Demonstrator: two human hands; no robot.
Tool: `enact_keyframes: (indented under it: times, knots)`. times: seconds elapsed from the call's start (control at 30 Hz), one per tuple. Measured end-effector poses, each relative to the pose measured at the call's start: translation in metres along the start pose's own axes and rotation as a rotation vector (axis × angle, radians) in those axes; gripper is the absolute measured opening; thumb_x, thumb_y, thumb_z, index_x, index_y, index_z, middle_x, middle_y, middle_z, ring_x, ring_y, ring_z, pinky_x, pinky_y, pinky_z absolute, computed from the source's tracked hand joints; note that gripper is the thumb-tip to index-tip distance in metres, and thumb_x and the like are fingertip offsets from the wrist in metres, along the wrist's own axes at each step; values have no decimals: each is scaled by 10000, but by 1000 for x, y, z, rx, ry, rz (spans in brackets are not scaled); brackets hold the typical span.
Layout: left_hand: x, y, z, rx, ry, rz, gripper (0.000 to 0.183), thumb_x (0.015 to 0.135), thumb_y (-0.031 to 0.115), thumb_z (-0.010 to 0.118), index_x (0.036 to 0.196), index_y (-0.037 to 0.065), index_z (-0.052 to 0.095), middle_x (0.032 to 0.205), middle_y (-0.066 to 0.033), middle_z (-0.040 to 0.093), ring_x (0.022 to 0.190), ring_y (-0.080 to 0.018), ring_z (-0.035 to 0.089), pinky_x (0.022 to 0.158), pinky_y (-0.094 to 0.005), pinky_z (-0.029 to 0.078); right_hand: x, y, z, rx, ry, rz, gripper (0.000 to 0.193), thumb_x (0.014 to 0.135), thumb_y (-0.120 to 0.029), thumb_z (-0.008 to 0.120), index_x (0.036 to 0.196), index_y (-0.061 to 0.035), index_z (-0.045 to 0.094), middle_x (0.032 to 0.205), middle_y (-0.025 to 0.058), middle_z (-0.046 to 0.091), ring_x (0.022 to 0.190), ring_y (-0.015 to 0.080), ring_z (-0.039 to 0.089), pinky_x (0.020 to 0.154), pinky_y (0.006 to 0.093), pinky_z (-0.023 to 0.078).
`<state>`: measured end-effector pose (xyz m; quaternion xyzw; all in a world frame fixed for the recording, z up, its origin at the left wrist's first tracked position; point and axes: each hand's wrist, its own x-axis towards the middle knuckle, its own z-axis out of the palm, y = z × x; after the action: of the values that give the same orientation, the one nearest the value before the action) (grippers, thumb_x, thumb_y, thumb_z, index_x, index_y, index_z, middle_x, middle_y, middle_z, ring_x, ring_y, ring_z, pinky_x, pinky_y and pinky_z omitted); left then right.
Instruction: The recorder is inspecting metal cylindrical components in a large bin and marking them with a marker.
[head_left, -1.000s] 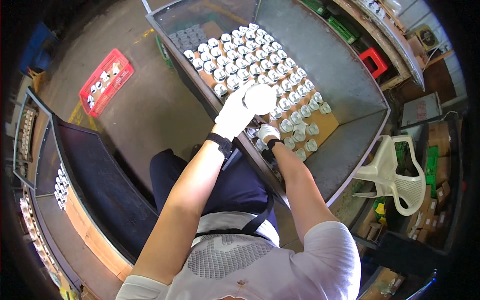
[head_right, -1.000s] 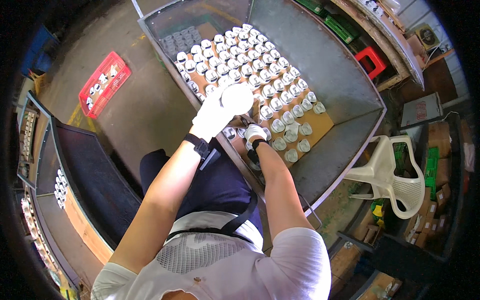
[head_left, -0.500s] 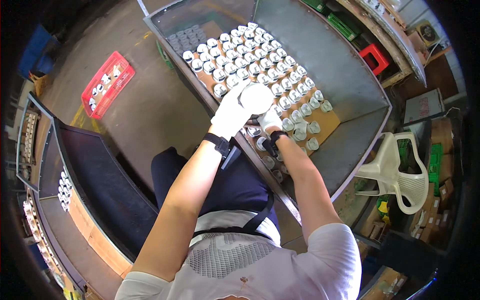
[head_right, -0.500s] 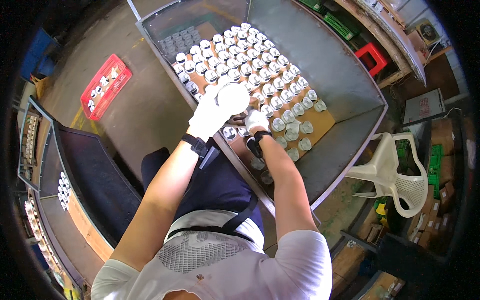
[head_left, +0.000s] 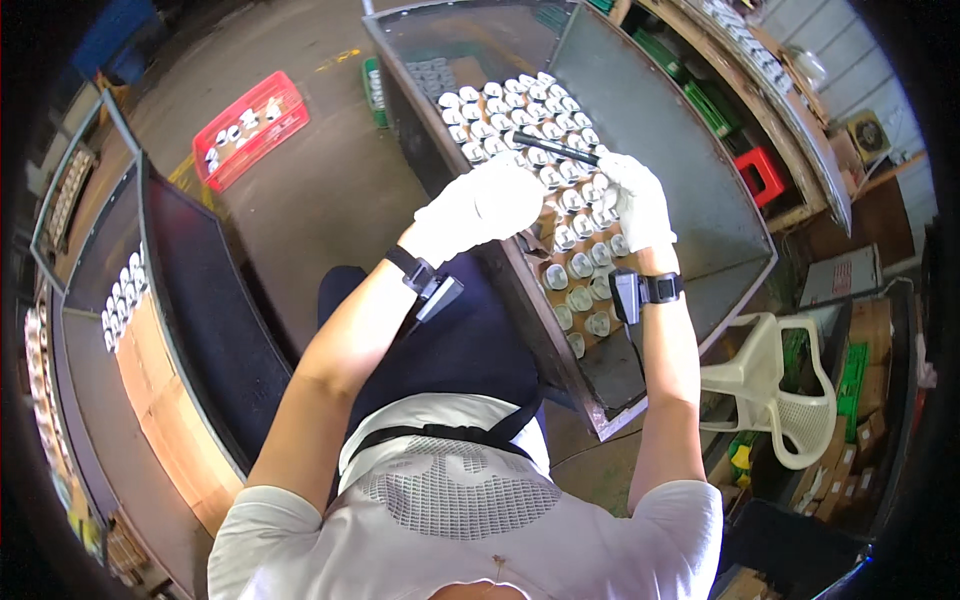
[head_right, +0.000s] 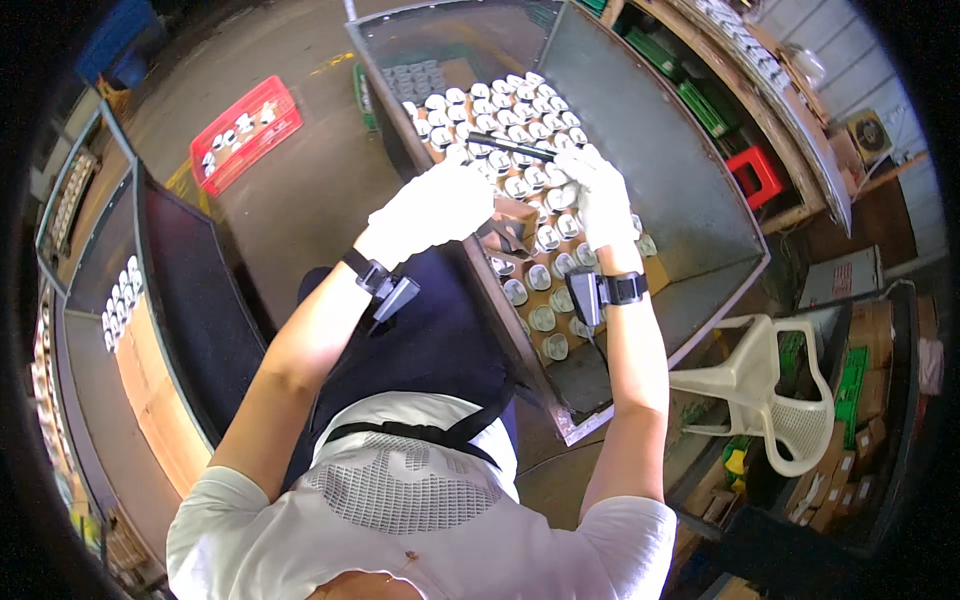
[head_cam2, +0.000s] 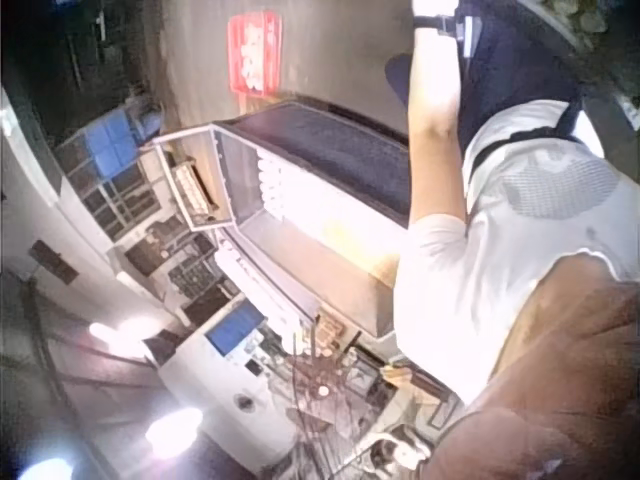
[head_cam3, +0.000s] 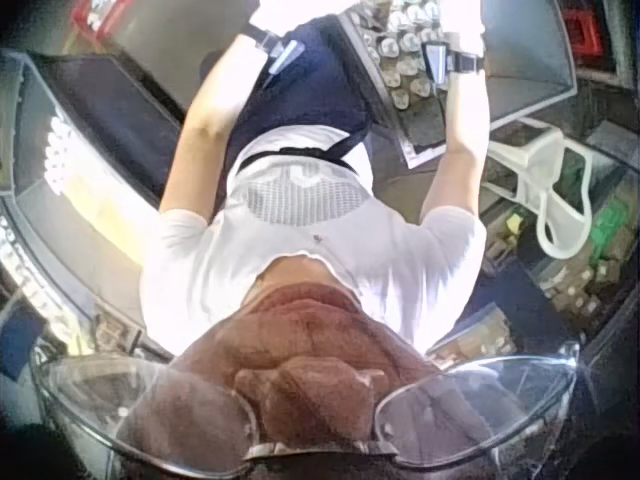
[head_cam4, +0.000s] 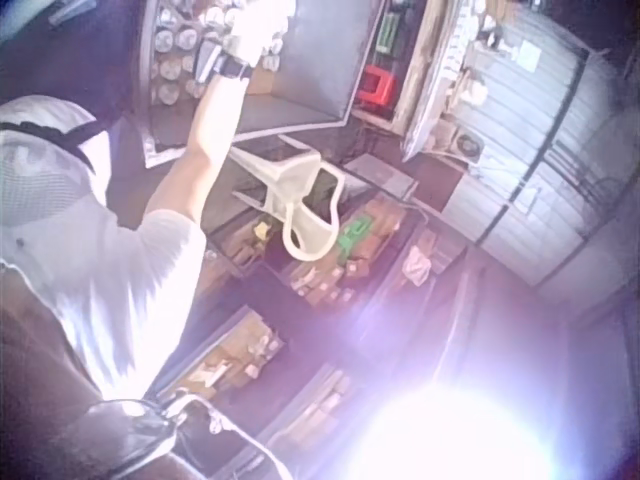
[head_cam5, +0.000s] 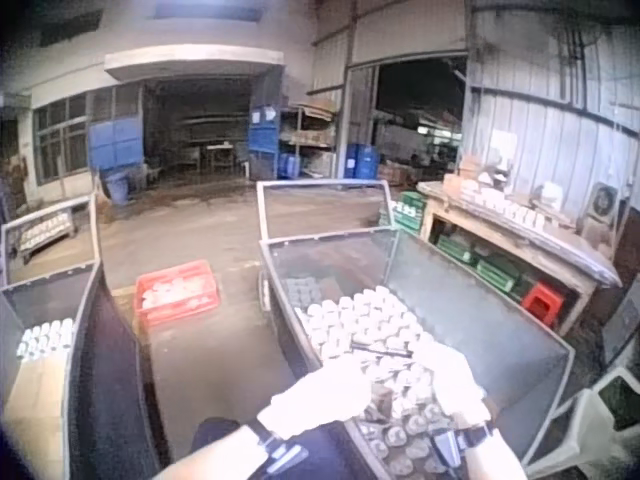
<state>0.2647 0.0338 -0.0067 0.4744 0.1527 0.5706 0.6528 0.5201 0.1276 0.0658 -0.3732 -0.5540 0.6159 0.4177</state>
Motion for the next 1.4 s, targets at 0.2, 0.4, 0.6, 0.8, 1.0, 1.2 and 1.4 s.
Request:
enact_keyframes:
  times: [0.2,0.4,0.6,0.8,1.0,1.2,1.4]
  knots:
    - [-56,63,4,-106,-33,-145,474,983,74,537,1452,31,487,1235,-115,675,971,-118,629,1039,-288,462,-19,4,37,-81,-137,-117,240,945,-174,668,1114,-3,658,858,33,635,708,123,589,628,240,484]
    - [-85,83,33,24,-8,-292,996,731,560,723,1485,-30,446,1234,-137,660,1027,-155,645,932,-251,486,-9,28,60,164,-423,50,300,965,-118,611,1254,-37,609,910,28,587,734,114,544,632,248,472]
    - [-82,94,65,-129,231,-470,408,1013,305,611,1326,44,621,1057,-15,698,894,-61,658,776,-213,534,-9,33,95,139,-624,233,343,933,-122,639,1270,-65,612,872,44,651,651,70,555,548,224,439]
    - [-80,79,58,12,374,-403,307,997,373,642,933,80,708,841,3,689,754,-79,663,699,-229,524,-8,29,143,325,-380,356,213,984,-252,642,949,-53,710,681,-2,629,468,52,470,418,204,335]
    - [-86,95,58,-1,472,-358,351,995,415,631,893,85,695,803,3,673,733,-78,643,668,-249,518,8,31,165,306,-382,354,237,967,-285,665,1050,-71,724,732,11,654,511,71,515,440,220,369]
    - [-112,97,64,324,616,-339,378,1003,426,607,945,57,665,820,-9,646,761,-116,631,698,-287,510,38,4,154,132,-51,122,202,952,-322,680,906,-125,665,649,-13,612,524,79,549,438,229,359]
    - [-152,97,-9,337,1028,-206,437,1010,490,568,823,100,636,726,-16,590,667,-131,564,622,-305,462,27,-29,131,321,81,148,180,967,-296,679,863,-151,653,651,-43,593,487,57,485,438,210,357]
